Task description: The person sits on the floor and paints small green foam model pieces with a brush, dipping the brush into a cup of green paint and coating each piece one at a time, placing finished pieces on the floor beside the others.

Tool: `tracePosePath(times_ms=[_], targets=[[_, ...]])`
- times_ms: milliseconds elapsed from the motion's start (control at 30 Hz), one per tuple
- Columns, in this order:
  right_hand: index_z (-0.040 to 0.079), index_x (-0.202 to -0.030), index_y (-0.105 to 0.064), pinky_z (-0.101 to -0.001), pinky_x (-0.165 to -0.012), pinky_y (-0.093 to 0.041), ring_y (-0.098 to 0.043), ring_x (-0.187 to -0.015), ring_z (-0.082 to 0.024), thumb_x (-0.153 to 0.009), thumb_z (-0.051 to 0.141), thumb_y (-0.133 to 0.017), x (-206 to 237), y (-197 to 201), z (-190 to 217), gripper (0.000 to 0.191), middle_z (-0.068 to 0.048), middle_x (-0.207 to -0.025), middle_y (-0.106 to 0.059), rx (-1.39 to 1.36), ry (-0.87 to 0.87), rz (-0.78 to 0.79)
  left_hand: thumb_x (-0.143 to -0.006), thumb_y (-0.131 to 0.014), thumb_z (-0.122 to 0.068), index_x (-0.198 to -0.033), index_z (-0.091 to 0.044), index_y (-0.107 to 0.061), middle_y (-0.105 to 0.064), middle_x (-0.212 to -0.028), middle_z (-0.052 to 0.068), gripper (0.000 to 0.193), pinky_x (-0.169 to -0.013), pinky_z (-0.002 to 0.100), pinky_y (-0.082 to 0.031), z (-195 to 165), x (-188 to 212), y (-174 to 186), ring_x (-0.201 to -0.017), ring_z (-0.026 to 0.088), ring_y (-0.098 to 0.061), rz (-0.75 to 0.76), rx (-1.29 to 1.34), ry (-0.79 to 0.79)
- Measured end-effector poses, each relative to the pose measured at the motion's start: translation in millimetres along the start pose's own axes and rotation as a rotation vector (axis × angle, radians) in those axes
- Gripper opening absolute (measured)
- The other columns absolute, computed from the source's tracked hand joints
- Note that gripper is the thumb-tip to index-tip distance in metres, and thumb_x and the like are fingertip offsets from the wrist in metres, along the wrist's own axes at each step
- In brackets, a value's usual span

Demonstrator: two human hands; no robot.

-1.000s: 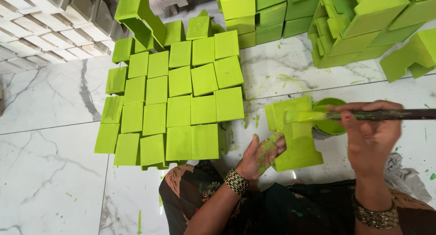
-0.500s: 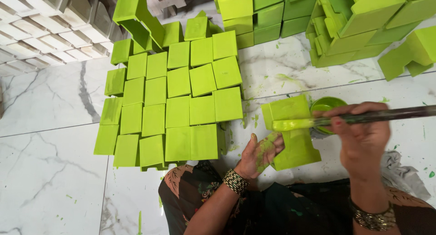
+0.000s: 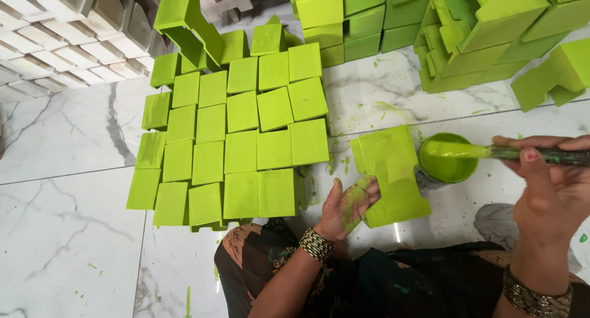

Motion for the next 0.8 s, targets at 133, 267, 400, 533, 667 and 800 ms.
tracePosePath(times_ms=[133, 267, 400, 533, 667, 800], targets=[[0.005, -0.119, -0.046, -0.0429, -0.096, -0.070, -0.074, -0.098, -0.027, -0.112, -0.003, -0.066, 3.4, -29.8, 6.4, 0.023, -0.018, -0.106, -0.070, -0.212, -0.038, 0.118, -0.100, -0.026, -0.076, -0.160, 0.007, -0.025, -0.033, -0.166, 0.021, 0.103, -0.130, 0.045, -0.019, 3.0, 0.7, 3.1, -0.152, 0.031, -0.034, -0.037, 0.032, 0.029], [0.006, -0.119, -0.041, -0.0426, -0.102, -0.065, -0.074, -0.106, -0.031, -0.098, -0.006, -0.063, 14.0, -63.1, 2.4, 0.033, -0.018, -0.107, -0.068, -0.157, -0.080, 0.167, -0.100, -0.026, -0.076, -0.159, 0.006, -0.027, -0.034, -0.166, 0.019, 0.100, -0.131, 0.042, -0.018, 8.2, 2.1, 9.3, -0.154, 0.029, -0.033, -0.042, 0.022, 0.019], [0.002, -0.121, -0.040, -0.0408, -0.098, -0.065, -0.074, -0.105, -0.028, -0.109, -0.006, -0.063, 8.8, -55.7, 2.8, 0.028, -0.021, -0.107, -0.069, -0.039, 0.003, 0.206, -0.102, -0.026, -0.075, -0.158, 0.008, -0.029, -0.040, -0.161, 0.017, 0.100, -0.132, 0.043, -0.019, 11.3, 3.3, 18.2, -0.153, 0.029, -0.035, -0.061, 0.050, -0.013], [0.001, -0.119, -0.040, -0.0390, -0.091, -0.067, -0.075, -0.102, -0.029, -0.111, -0.004, -0.062, -1.5, -30.8, 5.9, 0.024, -0.022, -0.103, -0.070, 0.210, 0.105, 0.158, -0.103, -0.025, -0.075, -0.158, 0.008, -0.031, -0.043, -0.158, 0.015, 0.100, -0.131, 0.042, -0.020, 14.7, 3.3, 22.3, -0.148, 0.027, -0.038, -0.067, 0.065, -0.016], [0.002, -0.119, -0.040, -0.0403, -0.103, -0.065, -0.072, -0.104, -0.028, -0.114, -0.004, -0.061, -0.6, -17.3, 12.1, 0.023, -0.021, -0.107, -0.067, 0.154, 0.094, 0.114, -0.102, -0.025, -0.075, -0.158, 0.006, -0.032, -0.042, -0.158, 0.014, 0.099, -0.130, 0.041, -0.020, 14.3, 3.2, 24.2, -0.148, 0.026, -0.038, -0.074, 0.045, -0.010], [0.004, -0.118, -0.043, -0.0438, -0.093, -0.066, -0.076, -0.100, -0.030, -0.110, -0.006, -0.064, 5.5, -28.6, 12.0, 0.024, -0.020, -0.104, -0.070, -0.139, -0.015, 0.156, -0.103, -0.025, -0.075, -0.157, 0.007, -0.032, -0.042, -0.159, 0.015, 0.099, -0.131, 0.042, -0.020, 14.5, 2.4, 24.3, -0.148, 0.026, -0.037, -0.089, 0.055, -0.024]])
Point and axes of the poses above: each hand's wrist, its own x-axis away from the middle knuckle, its own y-axis out of the back of the hand, z = x × y, the point moved 2 cm from there along -x, towards the middle knuckle
